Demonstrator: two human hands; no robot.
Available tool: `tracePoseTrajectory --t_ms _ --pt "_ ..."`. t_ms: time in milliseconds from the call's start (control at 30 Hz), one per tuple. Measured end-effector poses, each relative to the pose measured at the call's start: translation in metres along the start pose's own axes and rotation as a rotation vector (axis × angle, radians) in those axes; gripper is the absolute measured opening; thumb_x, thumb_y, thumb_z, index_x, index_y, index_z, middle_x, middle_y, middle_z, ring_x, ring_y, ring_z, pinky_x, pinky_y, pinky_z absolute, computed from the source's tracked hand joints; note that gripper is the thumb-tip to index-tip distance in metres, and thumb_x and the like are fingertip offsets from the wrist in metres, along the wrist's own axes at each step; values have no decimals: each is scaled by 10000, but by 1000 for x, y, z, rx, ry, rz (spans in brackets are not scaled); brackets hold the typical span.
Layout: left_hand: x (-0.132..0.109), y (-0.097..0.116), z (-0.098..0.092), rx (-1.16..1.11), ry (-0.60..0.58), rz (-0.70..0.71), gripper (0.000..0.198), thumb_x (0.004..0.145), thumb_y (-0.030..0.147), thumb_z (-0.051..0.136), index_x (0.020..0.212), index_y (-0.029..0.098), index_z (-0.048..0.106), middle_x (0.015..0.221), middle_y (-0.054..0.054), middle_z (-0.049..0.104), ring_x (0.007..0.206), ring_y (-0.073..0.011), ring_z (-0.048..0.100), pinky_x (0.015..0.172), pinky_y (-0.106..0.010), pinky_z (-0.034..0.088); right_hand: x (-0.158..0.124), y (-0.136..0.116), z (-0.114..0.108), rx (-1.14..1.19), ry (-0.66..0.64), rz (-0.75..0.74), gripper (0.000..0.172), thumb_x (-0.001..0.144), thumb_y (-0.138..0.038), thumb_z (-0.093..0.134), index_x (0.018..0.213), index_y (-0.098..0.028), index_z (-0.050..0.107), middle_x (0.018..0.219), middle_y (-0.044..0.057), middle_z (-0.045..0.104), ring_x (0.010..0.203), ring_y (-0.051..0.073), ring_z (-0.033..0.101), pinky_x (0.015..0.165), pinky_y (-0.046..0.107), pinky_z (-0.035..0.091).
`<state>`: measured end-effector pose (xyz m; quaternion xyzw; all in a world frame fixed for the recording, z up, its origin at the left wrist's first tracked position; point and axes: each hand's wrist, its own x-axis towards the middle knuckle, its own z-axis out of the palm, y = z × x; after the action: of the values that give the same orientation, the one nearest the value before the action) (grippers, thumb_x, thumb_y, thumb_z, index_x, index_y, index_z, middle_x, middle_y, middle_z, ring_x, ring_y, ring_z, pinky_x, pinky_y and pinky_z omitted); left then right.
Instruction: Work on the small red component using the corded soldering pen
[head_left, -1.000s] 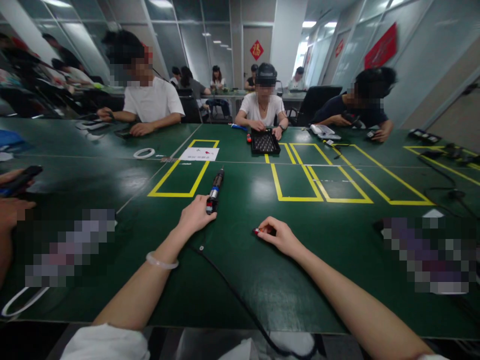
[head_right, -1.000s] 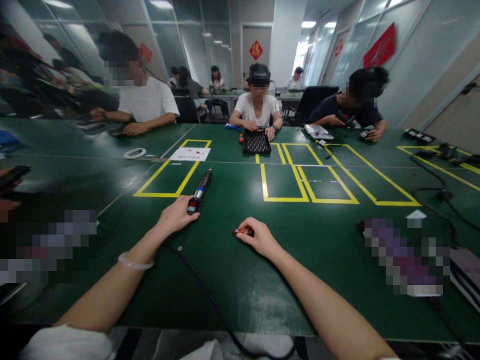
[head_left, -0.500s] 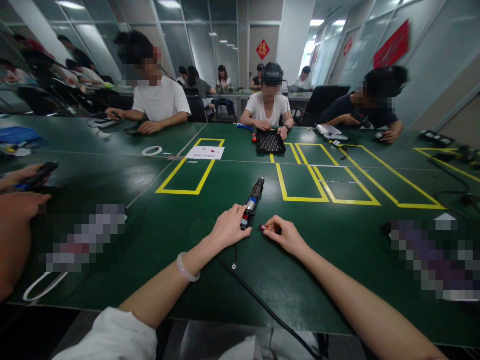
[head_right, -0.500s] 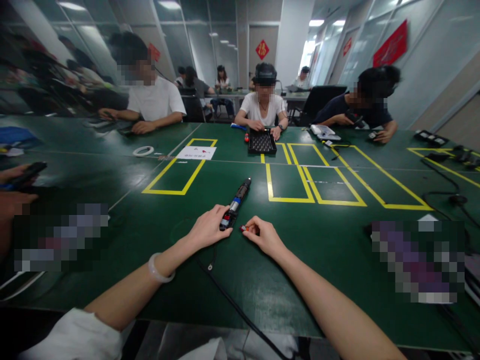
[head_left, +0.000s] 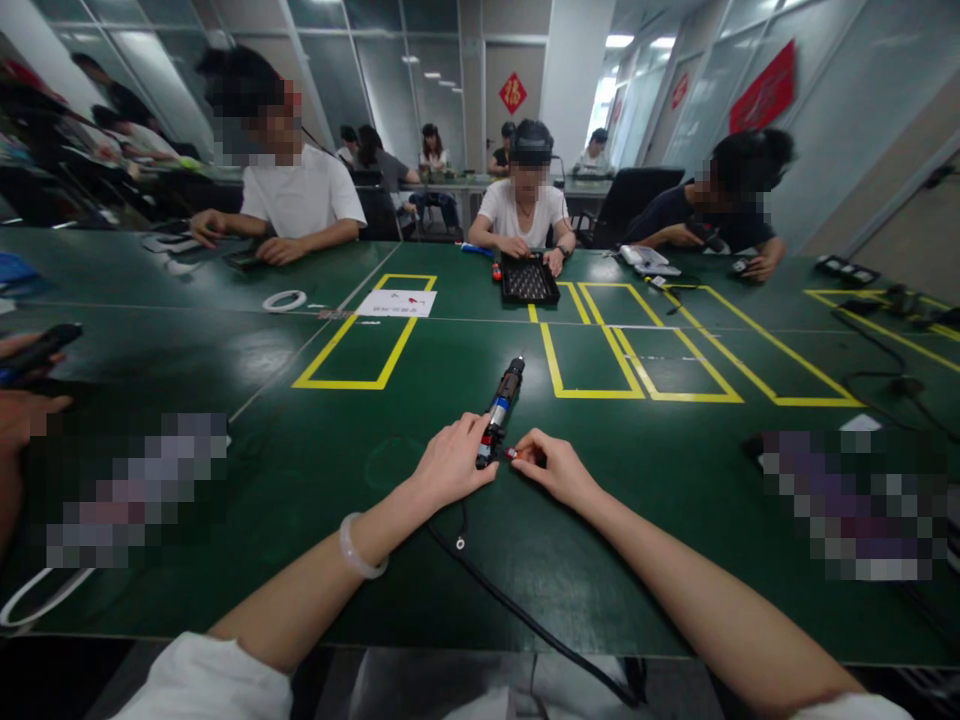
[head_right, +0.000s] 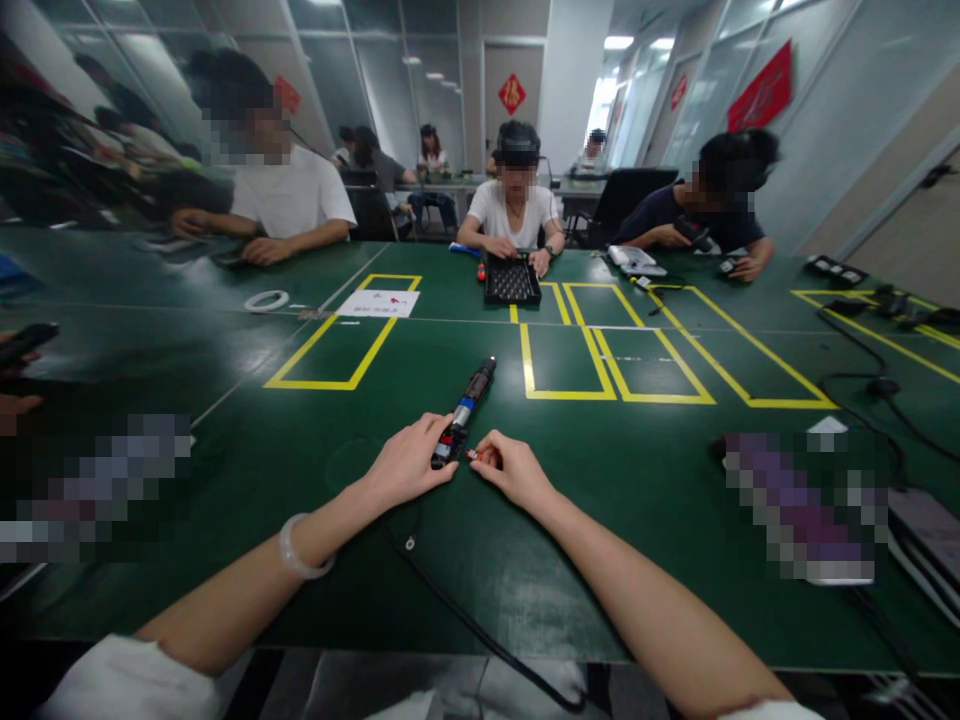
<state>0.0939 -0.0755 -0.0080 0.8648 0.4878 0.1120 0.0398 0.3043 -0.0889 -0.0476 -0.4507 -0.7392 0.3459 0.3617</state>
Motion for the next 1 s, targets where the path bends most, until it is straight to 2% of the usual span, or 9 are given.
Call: tracePoseTrajectory --t_ms 167,300,500,700,867,1000 --pt "-4 10 1 -31 -9 55 626 789 372 568 1352 168 385 1193 -126 524 1015 -266 578 877 -380 482 0 1 1 -46 -12 -11 109 827 -256 636 838 -185 553 674 -29 573 595 119 537 584 228 414" --pt "-6 18 1 -64 -33 93 624 792 356 563 1366 198 377 1229 -126 508 1032 -262 568 894 -388 472 -1 0 1 -95 -37 -14 144 801 -248 658 800 -195 523 637 -44 532 580 119 509 564 223 387" --pt "-8 19 2 -73 -41 106 624 810 347 544 1388 223 345 1259 -114 487 1059 -254 555 912 -380 464 -3 -1 0 -30 -68 -33 149 808 -247 651 850 -204 515 633 -60 518 568 112 500 568 217 393" --pt "-5 25 5 0 -20 75 654 841 494 537 1390 203 332 1225 -130 485 1035 -263 550 879 -387 474 -5 -3 -2 -32 -48 -76 94 871 -274 587 833 -193 558 714 -7 606 624 132 555 617 238 431" --pt "1 31 9 60 1 31 573 881 447 480 1390 225 340 1137 -119 499 969 -245 551 815 -367 485 -6 -6 -3 -67 -43 -105 90 900 -257 541 858 -191 587 776 10 648 678 147 578 663 255 438" --pt "2 25 12 80 16 30 574 895 438 455 1414 240 314 1146 -115 491 971 -238 536 795 -353 488 -5 -6 -4 -23 -30 -73 99 909 -271 527 946 -194 578 776 2 622 666 139 562 646 243 436"
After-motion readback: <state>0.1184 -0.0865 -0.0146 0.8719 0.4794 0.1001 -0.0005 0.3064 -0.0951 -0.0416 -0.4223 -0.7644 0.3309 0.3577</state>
